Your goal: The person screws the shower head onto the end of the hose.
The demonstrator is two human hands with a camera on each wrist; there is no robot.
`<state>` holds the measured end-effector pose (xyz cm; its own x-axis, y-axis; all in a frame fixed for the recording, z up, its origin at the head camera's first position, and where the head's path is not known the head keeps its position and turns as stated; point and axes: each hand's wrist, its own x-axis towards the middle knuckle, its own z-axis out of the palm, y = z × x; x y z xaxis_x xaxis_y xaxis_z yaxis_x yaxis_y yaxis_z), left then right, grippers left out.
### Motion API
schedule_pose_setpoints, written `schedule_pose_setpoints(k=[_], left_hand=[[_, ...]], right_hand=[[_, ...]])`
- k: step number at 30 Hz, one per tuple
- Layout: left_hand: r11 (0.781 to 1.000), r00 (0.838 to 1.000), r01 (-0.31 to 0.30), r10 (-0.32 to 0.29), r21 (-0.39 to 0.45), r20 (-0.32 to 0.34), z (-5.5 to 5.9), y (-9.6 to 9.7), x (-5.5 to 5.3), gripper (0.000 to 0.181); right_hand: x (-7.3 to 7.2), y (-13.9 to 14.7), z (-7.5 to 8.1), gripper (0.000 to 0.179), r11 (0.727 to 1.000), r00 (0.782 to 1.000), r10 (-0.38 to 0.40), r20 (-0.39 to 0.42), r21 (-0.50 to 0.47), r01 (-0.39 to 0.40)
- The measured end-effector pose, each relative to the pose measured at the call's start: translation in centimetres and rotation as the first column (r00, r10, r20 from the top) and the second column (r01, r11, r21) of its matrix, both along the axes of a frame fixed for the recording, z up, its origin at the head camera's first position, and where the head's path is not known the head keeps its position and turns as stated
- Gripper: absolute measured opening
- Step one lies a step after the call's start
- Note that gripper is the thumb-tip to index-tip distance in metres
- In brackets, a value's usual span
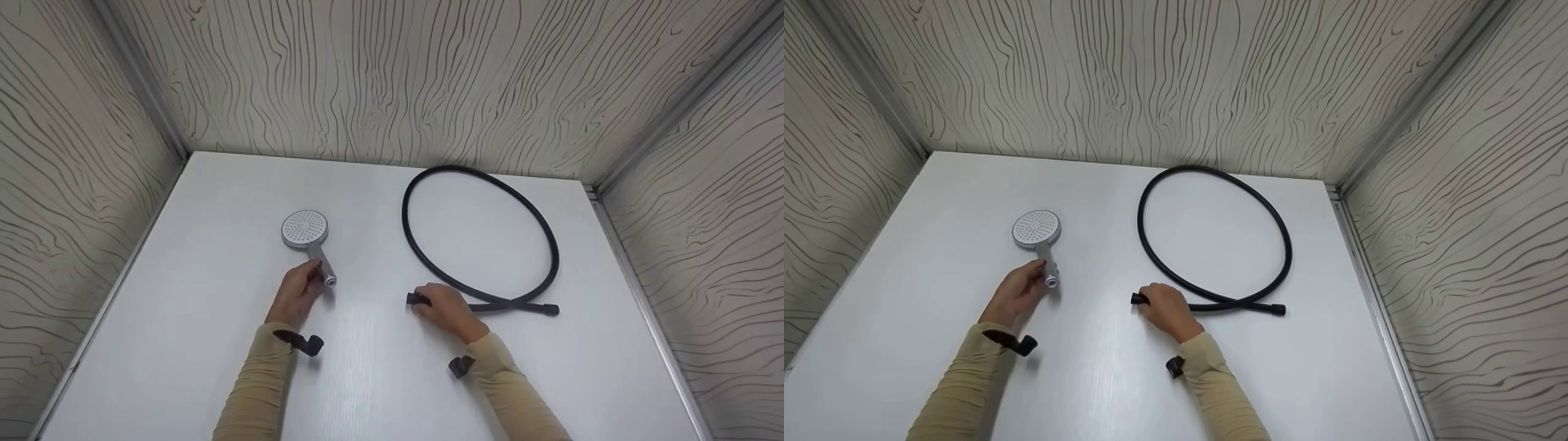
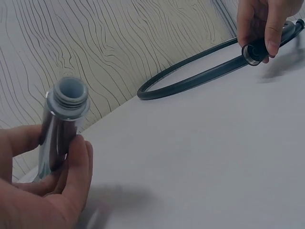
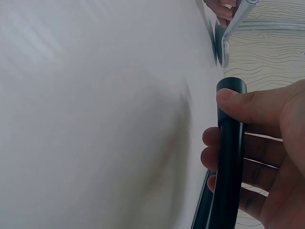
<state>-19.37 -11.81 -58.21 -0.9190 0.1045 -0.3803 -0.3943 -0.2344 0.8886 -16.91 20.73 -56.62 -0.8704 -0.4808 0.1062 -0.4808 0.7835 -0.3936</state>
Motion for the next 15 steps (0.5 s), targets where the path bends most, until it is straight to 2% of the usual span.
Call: schedule_pose_setpoints(k=[1,2,3,4,7,10,15], left_hand=[[0.999,1.0,-0.006,0.006,0.036,0.003,-0.04,0.07,-0.07,0.043],[0.985,0.997,-0.062,0.052,0.161,0.066,0.04,0.23,-0.22,0.045],[0.954,0.985,-0.134,0.097,0.268,0.145,0.14,0.41,-0.41,0.047],[0.928,0.976,-0.176,0.12,0.329,0.183,-0.09,0.51,-0.61,0.051],[0.892,0.966,-0.221,0.144,0.395,0.216,-0.08,0.67,-0.77,0.056],[0.873,0.961,-0.246,0.161,0.422,0.227,0.0,0.68,-0.81,0.056],[0.809,0.955,-0.282,0.184,0.515,0.233,0.26,0.82,-1.0,0.058]], right_hand=[[0.02,0.01,0.01,0.009,1.0,1.0,0.002,0.0,-0.004,-0.002],[0.03,0.02,0.01,0.009,1.0,1.0,0.003,0.002,-0.01,-0.003],[0.04,0.03,0.02,0.009,1.0,1.0,0.004,0.004,-0.015,-0.004],[0.05,0.04,0.01,0.009,1.0,1.0,0.006,0.005,-0.019,-0.006],[0.0,0.1,0.0,0.011,0.999,1.0,0.01,0.022,-0.031,-0.009],[-0.07,0.18,0.1,0.011,0.999,0.999,0.006,0.053,-0.041,-0.004],[-0.01,0.15,0.41,0.012,0.998,0.997,-0.017,0.076,-0.062,0.022]])
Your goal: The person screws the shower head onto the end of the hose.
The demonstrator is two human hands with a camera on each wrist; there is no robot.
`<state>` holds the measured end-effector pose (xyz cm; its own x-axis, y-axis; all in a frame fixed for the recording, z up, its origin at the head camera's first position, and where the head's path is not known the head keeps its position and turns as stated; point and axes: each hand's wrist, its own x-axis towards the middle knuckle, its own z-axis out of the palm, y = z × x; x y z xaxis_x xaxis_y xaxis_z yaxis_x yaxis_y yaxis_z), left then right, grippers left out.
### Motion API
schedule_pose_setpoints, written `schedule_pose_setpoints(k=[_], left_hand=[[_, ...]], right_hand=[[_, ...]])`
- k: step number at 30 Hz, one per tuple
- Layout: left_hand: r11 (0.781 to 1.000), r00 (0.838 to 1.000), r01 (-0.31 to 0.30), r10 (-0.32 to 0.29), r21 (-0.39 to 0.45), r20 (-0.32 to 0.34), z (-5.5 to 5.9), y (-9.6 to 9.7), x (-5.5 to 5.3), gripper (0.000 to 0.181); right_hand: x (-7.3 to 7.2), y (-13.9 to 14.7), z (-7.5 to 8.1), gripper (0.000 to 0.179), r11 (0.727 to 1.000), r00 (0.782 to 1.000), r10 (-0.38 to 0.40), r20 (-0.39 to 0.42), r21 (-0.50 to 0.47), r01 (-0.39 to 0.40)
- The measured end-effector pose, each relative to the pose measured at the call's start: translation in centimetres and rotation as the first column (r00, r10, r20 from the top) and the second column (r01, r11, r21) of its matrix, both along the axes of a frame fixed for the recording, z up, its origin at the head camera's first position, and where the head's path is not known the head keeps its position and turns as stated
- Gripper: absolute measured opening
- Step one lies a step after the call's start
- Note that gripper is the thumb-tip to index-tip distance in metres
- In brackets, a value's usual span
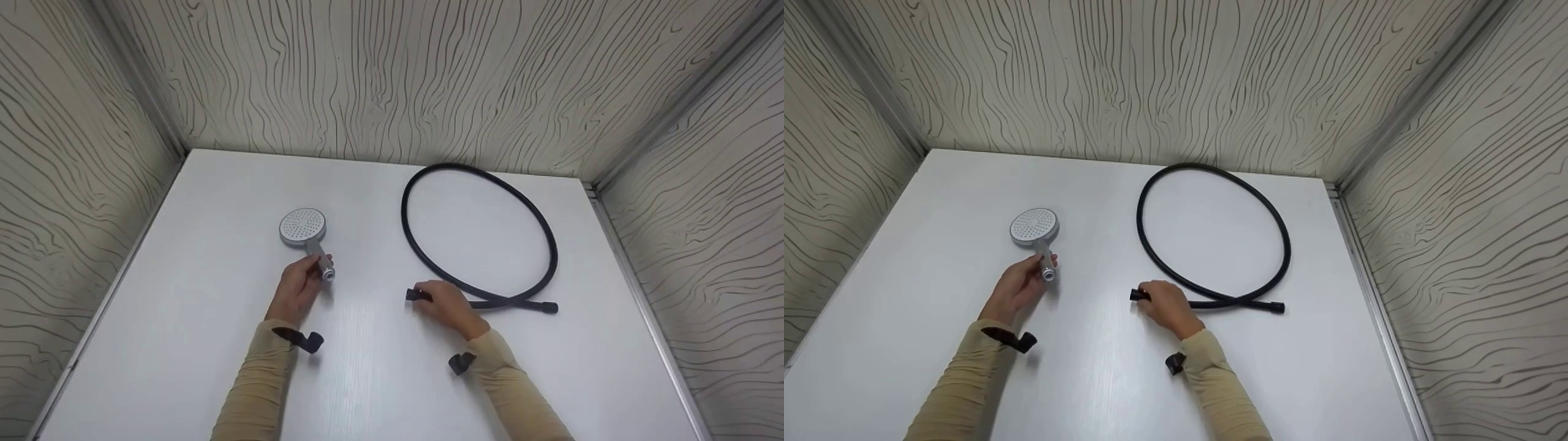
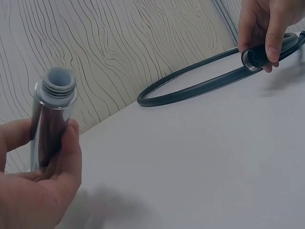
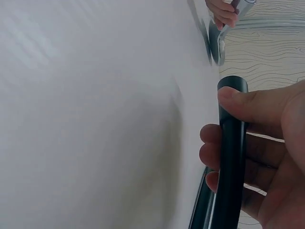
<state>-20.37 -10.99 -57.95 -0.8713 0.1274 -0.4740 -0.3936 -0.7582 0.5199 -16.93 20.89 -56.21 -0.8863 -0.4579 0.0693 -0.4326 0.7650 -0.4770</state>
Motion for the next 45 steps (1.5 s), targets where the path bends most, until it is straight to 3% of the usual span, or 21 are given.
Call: schedule_pose_setpoints(k=[6,10,17,23,32,41,45], left_hand=[[0.998,0.999,0.006,-0.009,0.07,0.039,0.3,0.2,0.2,0.053],[0.998,1.0,0.022,-0.023,0.062,0.019,0.7,0.4,0.4,0.053],[0.996,0.999,0.045,-0.044,-0.075,0.011,1.6,1.0,0.2,0.048],[0.987,0.999,0.047,-0.05,-0.154,-0.011,2.2,1.4,0.0,0.049],[0.927,0.996,0.068,-0.086,-0.368,-0.034,2.7,1.9,0.0,0.044],[0.924,0.997,0.052,-0.068,-0.379,-0.029,3.4,2.2,0.1,0.04],[0.905,0.996,0.057,-0.083,-0.422,-0.044,3.7,2.4,0.1,0.041]], right_hand=[[0.1,-0.2,0.2,0.017,1.0,0.999,0.009,-0.038,0.021,-0.008],[0.0,-0.4,0.4,0.013,0.999,0.998,0.013,-0.062,0.032,-0.011],[-0.2,-0.8,1.2,0.013,0.998,0.986,0.026,-0.164,0.061,-0.016],[0.0,-1.1,1.9,0.016,0.993,0.95,0.057,-0.307,0.113,-0.023],[-0.1,-1.2,2.7,0.018,0.992,0.903,0.081,-0.422,0.126,-0.03],[-0.2,-1.3,4.2,0.023,0.995,0.887,0.073,-0.457,0.1,-0.03],[-0.2,-1.4,4.6,0.022,0.996,0.879,0.076,-0.471,0.075,-0.046]])
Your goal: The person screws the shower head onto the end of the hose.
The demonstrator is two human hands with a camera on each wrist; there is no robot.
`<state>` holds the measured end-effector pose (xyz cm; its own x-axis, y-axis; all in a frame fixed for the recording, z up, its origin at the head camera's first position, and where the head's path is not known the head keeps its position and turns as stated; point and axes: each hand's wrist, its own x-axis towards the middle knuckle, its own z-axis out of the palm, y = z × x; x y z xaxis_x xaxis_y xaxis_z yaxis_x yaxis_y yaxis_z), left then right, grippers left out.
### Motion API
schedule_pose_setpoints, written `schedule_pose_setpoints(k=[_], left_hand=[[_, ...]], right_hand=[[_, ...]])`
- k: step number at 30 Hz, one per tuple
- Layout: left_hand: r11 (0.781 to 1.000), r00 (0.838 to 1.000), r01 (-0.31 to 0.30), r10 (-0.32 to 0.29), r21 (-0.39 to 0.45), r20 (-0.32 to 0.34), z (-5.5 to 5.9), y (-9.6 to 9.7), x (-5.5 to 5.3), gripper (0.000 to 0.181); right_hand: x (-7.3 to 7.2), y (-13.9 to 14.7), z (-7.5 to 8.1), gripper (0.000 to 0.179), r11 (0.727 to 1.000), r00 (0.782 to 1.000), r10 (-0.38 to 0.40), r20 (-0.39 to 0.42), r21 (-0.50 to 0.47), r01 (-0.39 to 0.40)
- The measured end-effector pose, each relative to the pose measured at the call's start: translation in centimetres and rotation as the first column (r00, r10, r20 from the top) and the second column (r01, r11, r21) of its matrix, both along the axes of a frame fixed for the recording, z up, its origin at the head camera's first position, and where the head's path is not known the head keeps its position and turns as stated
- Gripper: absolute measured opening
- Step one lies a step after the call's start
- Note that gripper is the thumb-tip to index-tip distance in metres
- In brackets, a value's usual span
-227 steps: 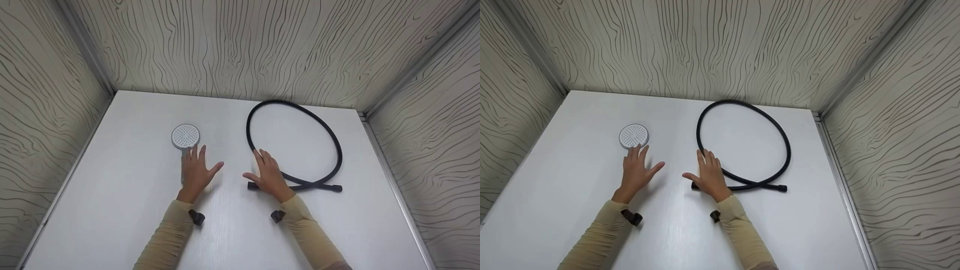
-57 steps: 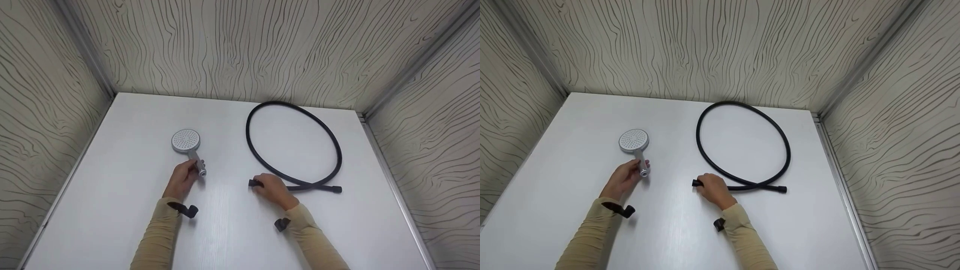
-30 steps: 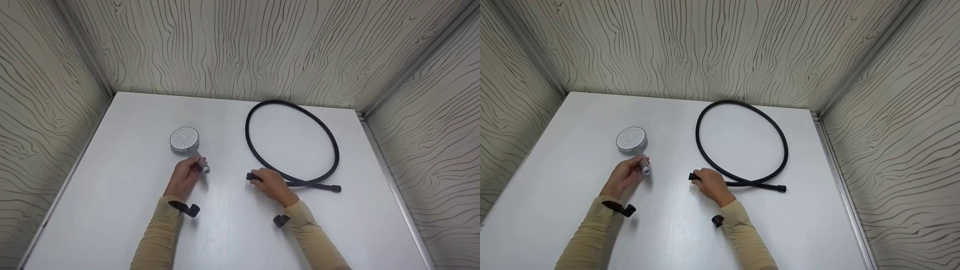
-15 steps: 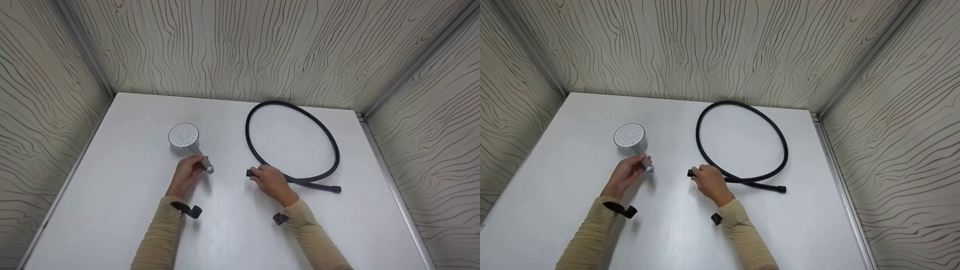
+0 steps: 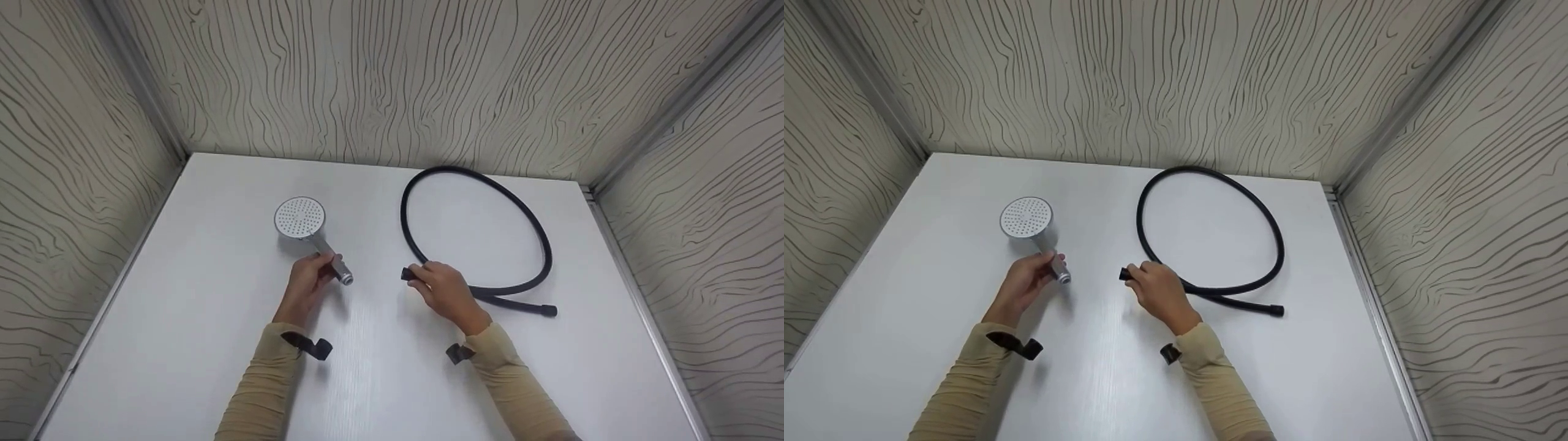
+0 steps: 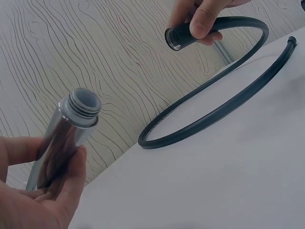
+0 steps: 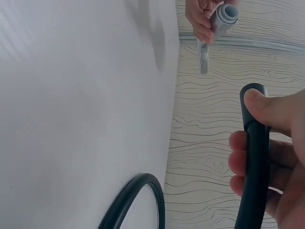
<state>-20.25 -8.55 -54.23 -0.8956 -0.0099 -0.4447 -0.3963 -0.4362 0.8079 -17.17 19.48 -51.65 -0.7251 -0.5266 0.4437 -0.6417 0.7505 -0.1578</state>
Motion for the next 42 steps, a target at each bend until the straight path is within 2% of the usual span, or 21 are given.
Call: schedule_pose_setpoints(k=[7,14,17,20,31,37,42], left_hand=[[0.998,0.998,0.016,-0.019,-0.054,-0.052,0.6,0.7,0.2,0.041],[0.989,0.991,0.063,-0.078,-0.134,-0.111,0.7,1.2,0.6,0.04],[0.987,0.987,0.064,-0.084,-0.148,-0.135,0.9,1.5,0.7,0.038],[0.99,0.986,0.048,-0.068,-0.135,-0.151,1.1,1.7,0.8,0.037],[0.993,0.989,-0.033,0.017,-0.113,-0.145,1.9,2.8,1.1,0.041],[0.994,0.985,-0.064,0.048,-0.092,-0.166,2.3,3.3,1.1,0.04],[0.993,0.981,-0.089,0.074,-0.077,-0.182,2.7,3.6,1.1,0.041]], right_hand=[[0.0,-0.2,0.6,0.022,0.999,1.0,0.014,-0.004,-0.05,-0.014],[-0.1,-0.7,1.1,0.021,0.99,0.998,0.057,-0.03,-0.124,-0.06],[0.0,-0.9,1.4,0.021,0.988,0.997,0.066,-0.042,-0.134,-0.071],[0.0,-1.2,1.6,0.021,0.988,0.997,0.067,-0.031,-0.135,-0.071],[0.3,-2.1,2.4,0.019,0.976,0.994,0.1,0.047,-0.2,-0.088],[0.3,-2.6,2.4,0.019,0.963,0.987,0.127,0.101,-0.251,-0.098],[0.3,-2.9,2.4,0.018,0.954,0.983,0.146,0.11,-0.279,-0.111]])
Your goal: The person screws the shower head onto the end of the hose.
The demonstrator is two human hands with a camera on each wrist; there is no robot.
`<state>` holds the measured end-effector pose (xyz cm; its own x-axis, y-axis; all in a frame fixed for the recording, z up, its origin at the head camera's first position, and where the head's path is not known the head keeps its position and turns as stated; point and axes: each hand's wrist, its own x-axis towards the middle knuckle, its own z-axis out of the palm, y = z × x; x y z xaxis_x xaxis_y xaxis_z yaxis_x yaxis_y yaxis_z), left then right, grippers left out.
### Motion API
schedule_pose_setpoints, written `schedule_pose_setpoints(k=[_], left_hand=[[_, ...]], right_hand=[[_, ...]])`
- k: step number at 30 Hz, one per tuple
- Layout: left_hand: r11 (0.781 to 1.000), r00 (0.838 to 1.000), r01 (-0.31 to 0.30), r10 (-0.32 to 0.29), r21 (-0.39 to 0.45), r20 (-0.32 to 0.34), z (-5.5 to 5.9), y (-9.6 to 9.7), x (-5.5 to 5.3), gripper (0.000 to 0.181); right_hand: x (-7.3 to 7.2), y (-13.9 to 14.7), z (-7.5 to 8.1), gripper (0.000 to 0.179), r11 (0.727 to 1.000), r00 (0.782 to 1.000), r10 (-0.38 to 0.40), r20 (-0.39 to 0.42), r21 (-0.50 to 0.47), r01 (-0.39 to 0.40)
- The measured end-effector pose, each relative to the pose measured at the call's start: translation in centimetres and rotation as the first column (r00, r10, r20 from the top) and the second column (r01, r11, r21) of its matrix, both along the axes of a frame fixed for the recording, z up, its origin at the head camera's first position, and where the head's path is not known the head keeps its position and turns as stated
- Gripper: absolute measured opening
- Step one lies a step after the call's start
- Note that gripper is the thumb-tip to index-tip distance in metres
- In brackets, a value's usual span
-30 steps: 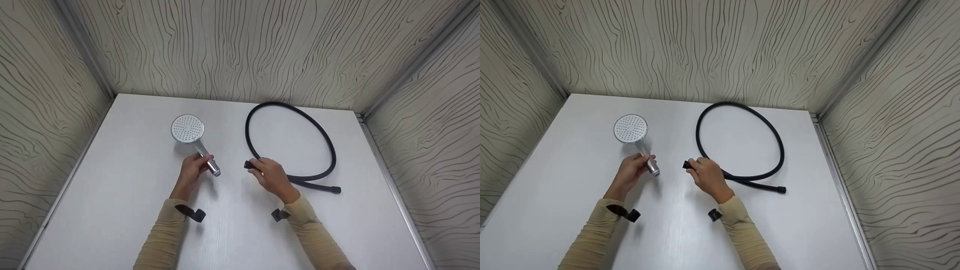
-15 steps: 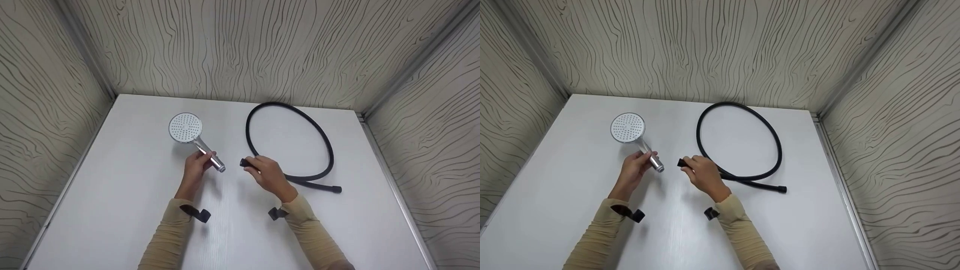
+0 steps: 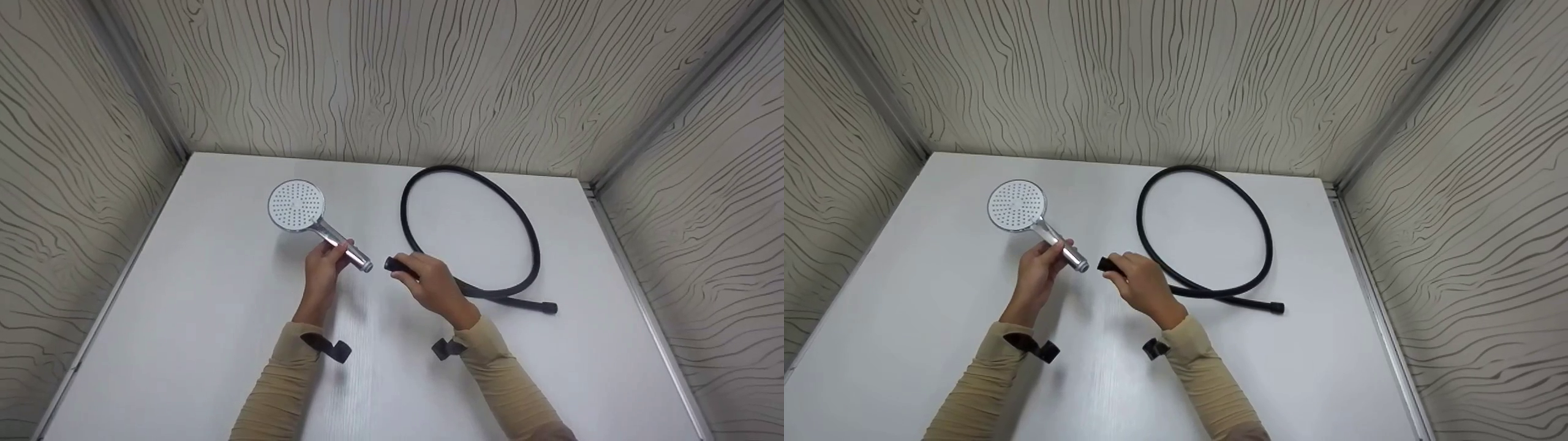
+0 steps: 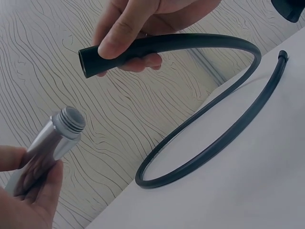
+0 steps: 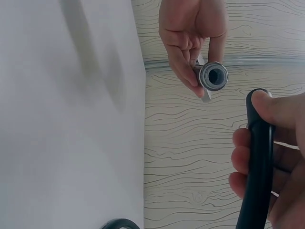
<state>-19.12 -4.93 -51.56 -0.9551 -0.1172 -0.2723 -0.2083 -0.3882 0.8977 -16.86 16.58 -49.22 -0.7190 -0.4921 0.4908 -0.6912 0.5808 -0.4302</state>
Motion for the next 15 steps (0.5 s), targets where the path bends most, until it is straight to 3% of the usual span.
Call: schedule_pose_setpoints(k=[10,15], left_hand=[[0.999,0.999,-0.046,0.046,0.005,-0.003,0.5,0.8,0.2,0.039],[0.998,0.998,-0.056,0.056,0.003,-0.034,0.8,1.1,0.3,0.042]], right_hand=[[0.2,-0.8,0.3,0.013,1.0,0.999,0.01,0.038,0.012,-0.01],[0.1,-1.1,0.2,0.013,1.0,0.999,0.002,0.039,0.022,-0.003]])
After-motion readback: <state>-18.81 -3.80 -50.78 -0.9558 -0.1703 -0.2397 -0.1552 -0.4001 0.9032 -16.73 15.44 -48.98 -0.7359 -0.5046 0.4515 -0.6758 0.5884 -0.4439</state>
